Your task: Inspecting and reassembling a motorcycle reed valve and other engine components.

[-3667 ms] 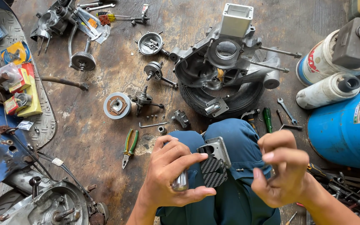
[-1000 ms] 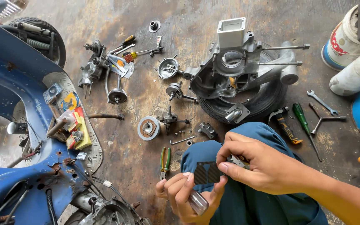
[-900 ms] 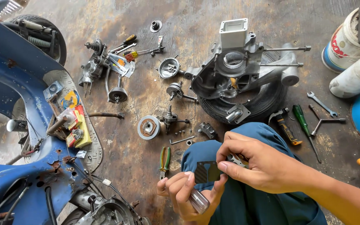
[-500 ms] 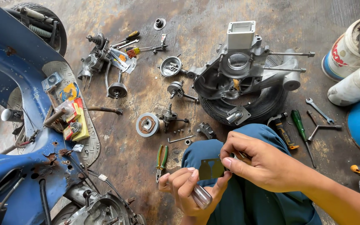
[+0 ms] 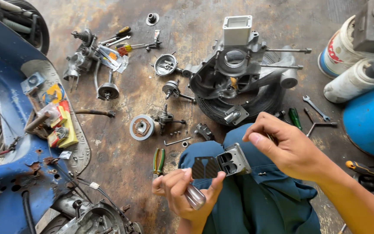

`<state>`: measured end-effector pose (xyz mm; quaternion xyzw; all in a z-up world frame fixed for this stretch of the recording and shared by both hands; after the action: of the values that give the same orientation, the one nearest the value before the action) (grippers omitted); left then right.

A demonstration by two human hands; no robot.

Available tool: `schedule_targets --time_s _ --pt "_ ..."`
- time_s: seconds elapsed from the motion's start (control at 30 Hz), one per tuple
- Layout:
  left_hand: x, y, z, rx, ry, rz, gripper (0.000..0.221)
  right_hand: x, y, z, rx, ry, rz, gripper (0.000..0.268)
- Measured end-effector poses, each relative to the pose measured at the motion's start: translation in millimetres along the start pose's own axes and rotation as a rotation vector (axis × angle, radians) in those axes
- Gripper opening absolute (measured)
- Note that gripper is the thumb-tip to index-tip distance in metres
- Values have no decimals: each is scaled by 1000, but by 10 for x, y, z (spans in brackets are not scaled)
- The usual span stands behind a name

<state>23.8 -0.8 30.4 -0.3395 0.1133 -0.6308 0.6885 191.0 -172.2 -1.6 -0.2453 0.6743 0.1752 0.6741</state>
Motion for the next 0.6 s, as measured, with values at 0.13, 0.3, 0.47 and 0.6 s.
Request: schedule_targets --time_s 0.13,0.3,0.47,0.6 --pt "-92 65 -50 -31 -33 -43 63 63 -81 -44 10 0 -27 17" --pt "-185 154 -35 -99 -104 -158 57 106 -98 -79 -14 0 -91 19" --pt "-175 222 11 -194 -119 -273 57 188 -62 -107 -62 31 -130 23" --pt "-125 263 104 -301 -81 -342 57 210 -40 -108 -85 13 -156 28"
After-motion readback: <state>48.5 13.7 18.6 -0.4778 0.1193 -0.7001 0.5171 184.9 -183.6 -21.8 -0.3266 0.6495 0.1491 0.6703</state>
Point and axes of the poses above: each hand's wrist, its own z-axis towards the middle knuckle, its own y-axis out of the palm, x = y × z, the point moved 10 cm from there along z, towards the middle knuckle, and after that the axes turned 10 degrees about z, right-handed, at the moved point
